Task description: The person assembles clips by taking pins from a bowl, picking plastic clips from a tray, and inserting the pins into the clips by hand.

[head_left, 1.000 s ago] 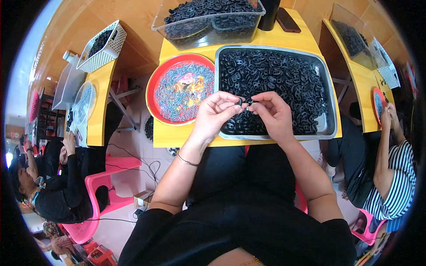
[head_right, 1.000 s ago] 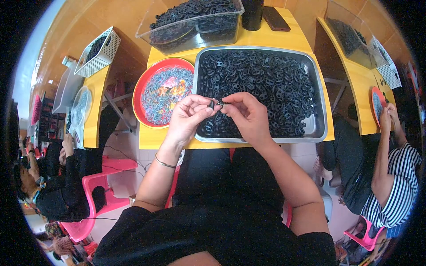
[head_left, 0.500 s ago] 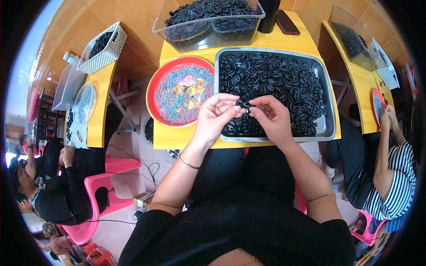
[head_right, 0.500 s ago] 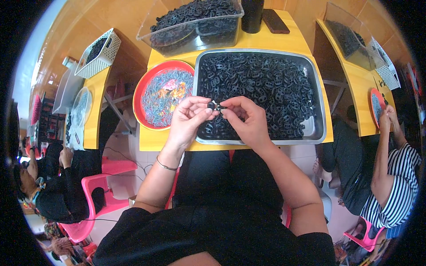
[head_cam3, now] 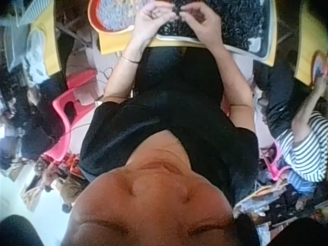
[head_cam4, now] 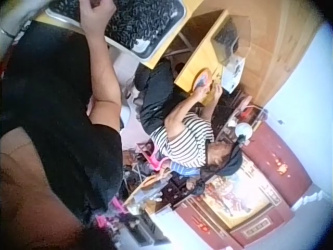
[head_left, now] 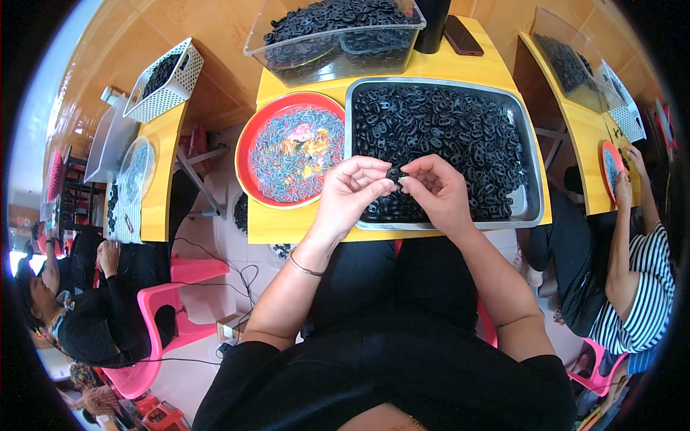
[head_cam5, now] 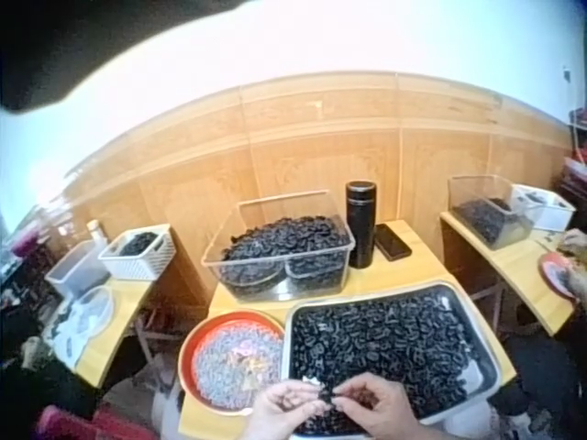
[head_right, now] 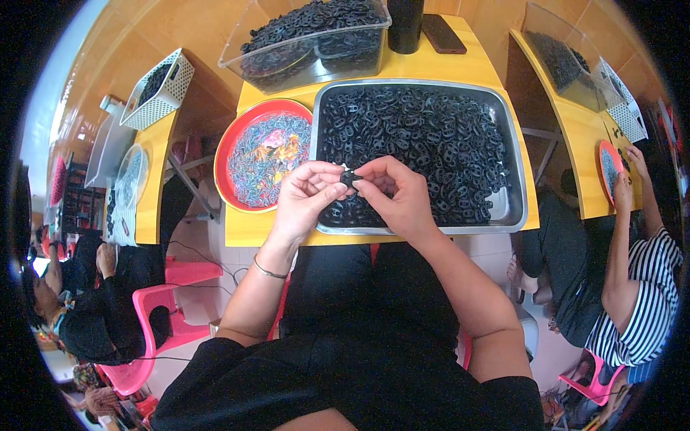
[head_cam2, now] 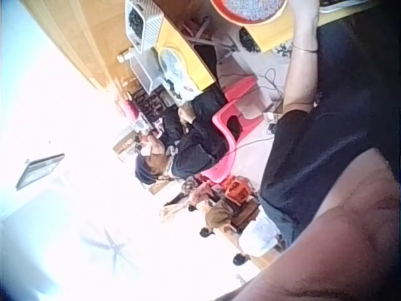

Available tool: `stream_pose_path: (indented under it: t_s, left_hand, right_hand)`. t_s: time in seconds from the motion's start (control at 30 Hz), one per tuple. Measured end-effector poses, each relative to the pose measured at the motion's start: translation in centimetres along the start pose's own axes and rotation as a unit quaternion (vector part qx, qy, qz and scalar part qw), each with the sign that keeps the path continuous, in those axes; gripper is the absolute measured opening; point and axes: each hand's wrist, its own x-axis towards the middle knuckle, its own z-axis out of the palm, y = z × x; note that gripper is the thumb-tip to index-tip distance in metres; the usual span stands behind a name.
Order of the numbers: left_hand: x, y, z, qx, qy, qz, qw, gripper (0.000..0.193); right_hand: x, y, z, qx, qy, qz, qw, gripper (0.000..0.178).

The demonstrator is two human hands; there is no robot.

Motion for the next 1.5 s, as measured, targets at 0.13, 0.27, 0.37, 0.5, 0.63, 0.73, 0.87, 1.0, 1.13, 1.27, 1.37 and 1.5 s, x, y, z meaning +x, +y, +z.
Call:
stream_pose_path:
  t_s: [0.13,0.27,0.37,0.5,0.63,0.73,0.87,1.0,1.13,1.27,1.37,1.5]
  left_hand:
    - [0.0,0.0,0.0,0.0,-0.003,0.005,1.0,0.021]
    - [-0.1,0.0,0.0,-0.005,-0.009,0.004,1.0,0.02]
    - [-0.1,-0.2,-0.1,-0.006,-0.01,0.003,1.0,0.02]
    - [-0.1,-0.1,-0.1,0.003,-0.014,0.004,1.0,0.019]
    - [-0.2,-0.1,-0.1,0.012,-0.016,-0.008,1.0,0.018]
    - [-0.2,0.0,-0.1,0.007,-0.018,-0.017,1.0,0.017]
    - [-0.2,0.2,-0.1,-0.032,-0.014,-0.046,0.998,0.016]
    - [-0.1,0.6,-0.5,-0.044,-0.024,-0.066,0.997,0.021]
    - [-0.1,1.0,-0.5,-0.047,-0.042,-0.083,0.995,0.03]
    - [-0.1,1.2,-0.6,-0.072,-0.061,-0.108,0.99,0.036]
    - [-0.2,1.5,-0.6,-0.074,-0.069,-0.125,0.987,0.035]
    - [-0.2,0.9,-0.9,-0.058,-0.076,-0.137,0.986,0.033]
  right_hand:
    - [0.0,0.1,0.0,0.019,0.0,-0.002,1.0,0.013]
    - [0.0,-0.1,0.0,0.015,-0.007,0.015,1.0,0.013]
    - [0.0,-0.2,0.0,0.02,-0.009,0.017,1.0,0.012]
    - [0.0,0.3,-0.2,0.027,-0.011,0.018,0.999,0.012]
    - [-0.1,0.2,-0.2,0.033,-0.014,0.029,0.999,0.012]
    - [-0.1,0.0,-0.1,0.043,-0.016,0.04,0.998,0.012]
    - [-0.1,-0.2,0.2,0.017,-0.017,0.005,1.0,0.024]
    - [0.3,-1.1,0.4,-0.092,-0.051,-0.071,0.992,0.033]
    - [0.2,-0.6,-0.1,-0.126,-0.09,-0.075,0.985,0.033]
    - [0.2,-0.6,-0.1,-0.14,-0.089,-0.083,0.983,0.028]
    - [0.1,-0.8,0.0,-0.159,-0.085,-0.084,0.98,0.025]
    - [-0.1,-0.3,-0.1,-0.159,-0.083,-0.067,0.981,0.024]
